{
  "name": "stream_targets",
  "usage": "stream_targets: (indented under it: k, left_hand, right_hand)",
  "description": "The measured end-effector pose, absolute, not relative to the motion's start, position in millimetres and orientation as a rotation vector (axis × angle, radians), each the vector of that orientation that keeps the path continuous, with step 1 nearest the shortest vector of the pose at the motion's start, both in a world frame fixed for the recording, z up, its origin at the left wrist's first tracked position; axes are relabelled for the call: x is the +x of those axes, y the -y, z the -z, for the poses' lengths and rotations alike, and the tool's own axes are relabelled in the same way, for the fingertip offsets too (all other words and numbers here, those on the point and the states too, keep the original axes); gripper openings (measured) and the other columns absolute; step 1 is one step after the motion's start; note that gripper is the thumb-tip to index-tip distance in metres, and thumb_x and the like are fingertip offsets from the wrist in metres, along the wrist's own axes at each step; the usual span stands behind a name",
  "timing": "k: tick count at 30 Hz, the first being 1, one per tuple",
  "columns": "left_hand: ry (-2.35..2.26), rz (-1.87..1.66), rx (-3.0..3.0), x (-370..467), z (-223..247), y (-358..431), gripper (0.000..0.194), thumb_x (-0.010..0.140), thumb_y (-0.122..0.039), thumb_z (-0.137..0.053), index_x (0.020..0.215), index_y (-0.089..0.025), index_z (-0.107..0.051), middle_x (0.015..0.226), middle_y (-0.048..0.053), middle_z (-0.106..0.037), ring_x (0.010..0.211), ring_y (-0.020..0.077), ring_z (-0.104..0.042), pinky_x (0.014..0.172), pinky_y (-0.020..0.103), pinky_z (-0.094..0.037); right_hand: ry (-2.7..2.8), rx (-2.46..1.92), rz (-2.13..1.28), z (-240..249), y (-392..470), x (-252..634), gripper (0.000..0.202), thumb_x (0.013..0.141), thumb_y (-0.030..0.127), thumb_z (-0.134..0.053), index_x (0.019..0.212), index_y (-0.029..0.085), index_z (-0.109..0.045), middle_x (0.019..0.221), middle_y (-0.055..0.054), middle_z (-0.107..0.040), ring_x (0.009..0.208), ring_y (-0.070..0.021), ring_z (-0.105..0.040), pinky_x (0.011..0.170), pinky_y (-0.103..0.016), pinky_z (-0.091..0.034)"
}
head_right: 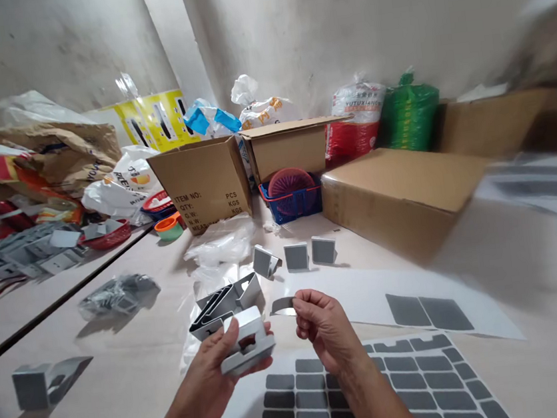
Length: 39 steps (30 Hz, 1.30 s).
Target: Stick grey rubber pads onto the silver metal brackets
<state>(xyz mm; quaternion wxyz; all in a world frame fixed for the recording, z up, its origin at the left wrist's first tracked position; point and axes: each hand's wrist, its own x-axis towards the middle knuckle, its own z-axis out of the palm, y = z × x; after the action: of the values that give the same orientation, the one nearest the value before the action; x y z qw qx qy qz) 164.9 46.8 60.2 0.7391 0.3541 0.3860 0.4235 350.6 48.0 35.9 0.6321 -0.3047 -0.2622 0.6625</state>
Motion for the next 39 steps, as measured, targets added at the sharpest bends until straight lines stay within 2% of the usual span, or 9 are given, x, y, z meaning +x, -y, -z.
stream_targets:
  k: [2, 7, 13, 20, 23, 39]
  left_hand:
    - [-0.8, -0.923, 0.814, 176.4, -54.9, -53.6, 0.031, 0.079, -0.036, -0.056, 0.097, -0.011, -0.064, 0.099, 0.015, -0.067, 0.084, 0.025, -0.061, 0.075, 0.042, -0.048]
    - [-0.713, -0.901, 0.925, 191.5, -32.7, -63.8, 0.027, 0.071, -0.018, -0.065, 0.096, -0.008, -0.066, 0.096, 0.015, -0.068, 0.087, 0.0237, -0.06, 0.083, 0.036, -0.043]
    - [-0.675, -0.8, 0.915, 186.1, -20.0, -63.3, 0.029, 0.072, -0.019, -0.063, 0.1, -0.01, -0.066, 0.094, 0.015, -0.068, 0.085, 0.0252, -0.061, 0.078, 0.038, -0.045]
    - [-0.7, -0.86, 1.023, 180.8, -15.1, -65.0, 0.027, 0.074, -0.015, -0.057, 0.099, -0.011, -0.067, 0.094, 0.011, -0.068, 0.088, 0.0234, -0.059, 0.087, 0.037, -0.04]
    - [-0.678, -0.846, 1.011, 181.3, -14.5, -64.5, 0.032, 0.074, -0.013, -0.055, 0.105, -0.012, -0.065, 0.094, 0.011, -0.069, 0.087, 0.0235, -0.059, 0.086, 0.038, -0.041]
    - [-0.633, -0.838, 0.996, 181.7, -12.6, -64.6, 0.037, 0.074, -0.01, -0.051, 0.109, -0.011, -0.063, 0.094, 0.012, -0.069, 0.091, 0.0247, -0.058, 0.084, 0.036, -0.039]
  right_hand:
    - [0.571, -0.695, -1.519, -38.5, -46.6, 353.6, 0.019, 0.068, 0.025, -0.073, 0.074, 0.013, -0.06, 0.054, 0.005, -0.042, 0.045, -0.0037, -0.032, 0.042, -0.017, -0.025]
    - [0.573, -0.743, -1.621, -46.0, -42.6, 361.9, 0.021, 0.073, 0.029, -0.068, 0.079, 0.01, -0.061, 0.062, 0.002, -0.047, 0.041, 0.0, -0.03, 0.038, -0.015, -0.02]
    - [0.64, -0.824, -1.709, -50.6, -38.5, 365.9, 0.021, 0.076, 0.03, -0.065, 0.082, 0.011, -0.061, 0.059, 0.003, -0.049, 0.034, 0.0013, -0.031, 0.033, -0.013, -0.017]
    - [0.652, -0.917, -1.8, -50.6, -35.6, 365.7, 0.02, 0.078, 0.03, -0.062, 0.086, 0.011, -0.06, 0.057, 0.002, -0.051, 0.031, 0.0004, -0.034, 0.03, -0.012, -0.02]
    - [0.644, -0.934, -1.822, -50.5, -35.9, 364.6, 0.022, 0.079, 0.031, -0.061, 0.088, 0.011, -0.061, 0.056, 0.002, -0.051, 0.031, 0.0001, -0.034, 0.029, -0.012, -0.021]
    - [0.658, -0.88, -1.91, -51.9, -35.3, 360.4, 0.024, 0.082, 0.033, -0.056, 0.091, 0.011, -0.062, 0.056, 0.002, -0.052, 0.029, -0.0009, -0.037, 0.028, -0.012, -0.029]
